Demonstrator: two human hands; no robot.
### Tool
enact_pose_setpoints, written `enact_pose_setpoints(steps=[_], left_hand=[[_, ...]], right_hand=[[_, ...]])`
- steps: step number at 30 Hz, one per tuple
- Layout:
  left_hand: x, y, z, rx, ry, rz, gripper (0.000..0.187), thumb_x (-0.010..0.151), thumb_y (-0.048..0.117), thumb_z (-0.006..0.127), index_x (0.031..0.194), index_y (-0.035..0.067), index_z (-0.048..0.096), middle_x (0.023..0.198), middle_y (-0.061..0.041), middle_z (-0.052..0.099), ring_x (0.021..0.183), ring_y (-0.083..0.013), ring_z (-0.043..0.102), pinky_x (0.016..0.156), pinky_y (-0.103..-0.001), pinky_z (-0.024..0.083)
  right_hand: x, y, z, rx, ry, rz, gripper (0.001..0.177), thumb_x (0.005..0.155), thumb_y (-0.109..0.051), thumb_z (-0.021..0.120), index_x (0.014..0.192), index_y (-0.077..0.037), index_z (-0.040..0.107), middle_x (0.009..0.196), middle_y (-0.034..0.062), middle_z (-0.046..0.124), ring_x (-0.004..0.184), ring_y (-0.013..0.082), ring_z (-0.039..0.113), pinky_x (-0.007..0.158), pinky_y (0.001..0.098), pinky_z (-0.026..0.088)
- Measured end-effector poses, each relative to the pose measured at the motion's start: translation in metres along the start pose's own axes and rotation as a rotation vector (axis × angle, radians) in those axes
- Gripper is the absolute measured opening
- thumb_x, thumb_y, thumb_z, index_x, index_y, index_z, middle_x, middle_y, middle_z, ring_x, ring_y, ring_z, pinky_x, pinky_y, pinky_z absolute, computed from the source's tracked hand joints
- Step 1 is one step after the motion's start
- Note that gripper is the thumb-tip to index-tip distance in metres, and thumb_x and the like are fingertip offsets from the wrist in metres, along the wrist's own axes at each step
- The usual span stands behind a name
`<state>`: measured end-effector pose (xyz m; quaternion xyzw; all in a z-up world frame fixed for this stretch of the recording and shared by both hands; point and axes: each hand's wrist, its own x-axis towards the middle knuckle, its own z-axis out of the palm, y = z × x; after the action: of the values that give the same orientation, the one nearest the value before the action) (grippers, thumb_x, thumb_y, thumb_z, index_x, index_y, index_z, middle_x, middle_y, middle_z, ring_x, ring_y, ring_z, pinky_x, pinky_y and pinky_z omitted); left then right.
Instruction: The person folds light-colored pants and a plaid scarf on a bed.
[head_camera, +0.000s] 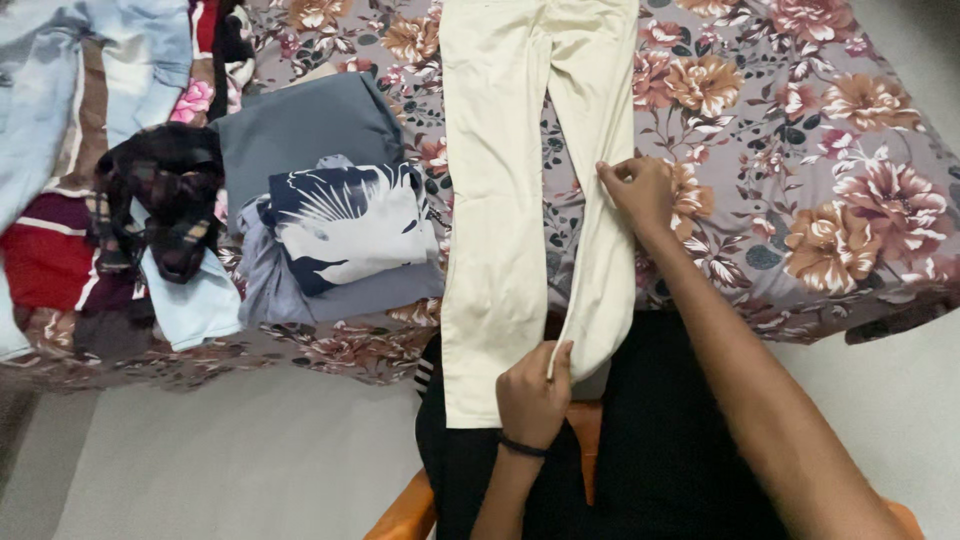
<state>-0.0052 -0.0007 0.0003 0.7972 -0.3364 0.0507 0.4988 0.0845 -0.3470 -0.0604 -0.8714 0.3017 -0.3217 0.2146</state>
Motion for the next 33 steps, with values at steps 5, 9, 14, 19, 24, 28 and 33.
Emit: enact_pose_setpoints(steps=[5,9,14,19,24,28,33], left_hand=[[-0.004,0.012,0.005,-0.058,-0.014,0.063,0.020,0.100,0.020,0.067,0.089,0.004,0.072,0.075,-0.016,0.070,0.066,-0.0343,0.068,0.056,-0.042,0.051],[-0.004,0.016,-0.001,-0.143,0.011,0.045,0.020,0.101,0.019,0.067,0.092,0.002,0.073,0.077,-0.016,0.072,0.066,-0.0330,0.070,0.056,-0.041,0.052],[-0.006,0.016,-0.013,-0.201,0.078,0.000,0.020,0.101,0.018,0.067,0.094,0.001,0.074,0.078,-0.017,0.071,0.067,-0.0339,0.070,0.057,-0.040,0.052],[-0.006,0.015,-0.030,-0.257,0.084,-0.163,0.025,0.102,0.022,0.063,0.097,0.000,0.074,0.070,-0.016,0.069,0.057,-0.0272,0.067,0.052,-0.037,0.049],[-0.013,0.003,-0.057,-0.349,0.153,-0.292,0.034,0.104,0.028,0.058,0.099,-0.002,0.074,0.067,-0.010,0.067,0.058,-0.0158,0.063,0.054,-0.031,0.048],[-0.027,-0.010,-0.061,-0.625,0.159,-0.462,0.038,0.105,0.030,0.058,0.099,-0.003,0.073,0.067,-0.003,0.064,0.060,-0.0076,0.057,0.055,-0.026,0.046],[-0.036,-0.037,-0.057,-0.820,0.210,-0.443,0.037,0.107,0.028,0.057,0.103,-0.006,0.071,0.080,0.000,0.068,0.071,-0.0042,0.058,0.065,-0.022,0.047]], right_hand=[[0.019,-0.006,-0.008,0.142,-0.141,0.093,0.035,0.084,-0.035,0.082,0.086,-0.001,0.080,0.076,0.0136,0.072,0.066,0.0221,0.064,0.069,0.0378,0.051],[0.029,-0.013,-0.014,0.428,-0.118,0.218,0.034,0.087,-0.033,0.082,0.087,0.000,0.075,0.073,0.0034,0.070,0.064,0.0105,0.060,0.060,0.0283,0.048],[0.033,-0.029,-0.020,0.506,-0.171,0.268,0.036,0.090,-0.034,0.084,0.084,-0.001,0.070,0.071,0.0028,0.065,0.059,0.0095,0.055,0.055,0.0282,0.042],[0.038,-0.053,-0.006,0.516,-0.168,0.118,0.036,0.096,-0.033,0.081,0.081,-0.002,0.071,0.072,0.0023,0.067,0.064,0.0076,0.059,0.060,0.0248,0.046],[0.034,-0.101,0.014,0.460,-0.174,0.090,0.038,0.096,-0.035,0.080,0.080,-0.002,0.069,0.069,0.0031,0.067,0.062,0.0083,0.063,0.059,0.0258,0.048],[0.013,-0.138,0.026,0.509,-0.252,0.205,0.036,0.095,-0.036,0.076,0.085,-0.002,0.067,0.067,0.0037,0.066,0.057,0.0111,0.060,0.054,0.0298,0.048],[0.006,-0.135,0.029,0.524,-0.242,0.084,0.044,0.103,-0.043,0.066,0.092,-0.001,0.069,0.079,0.0064,0.069,0.068,0.0132,0.063,0.064,0.0306,0.050]])
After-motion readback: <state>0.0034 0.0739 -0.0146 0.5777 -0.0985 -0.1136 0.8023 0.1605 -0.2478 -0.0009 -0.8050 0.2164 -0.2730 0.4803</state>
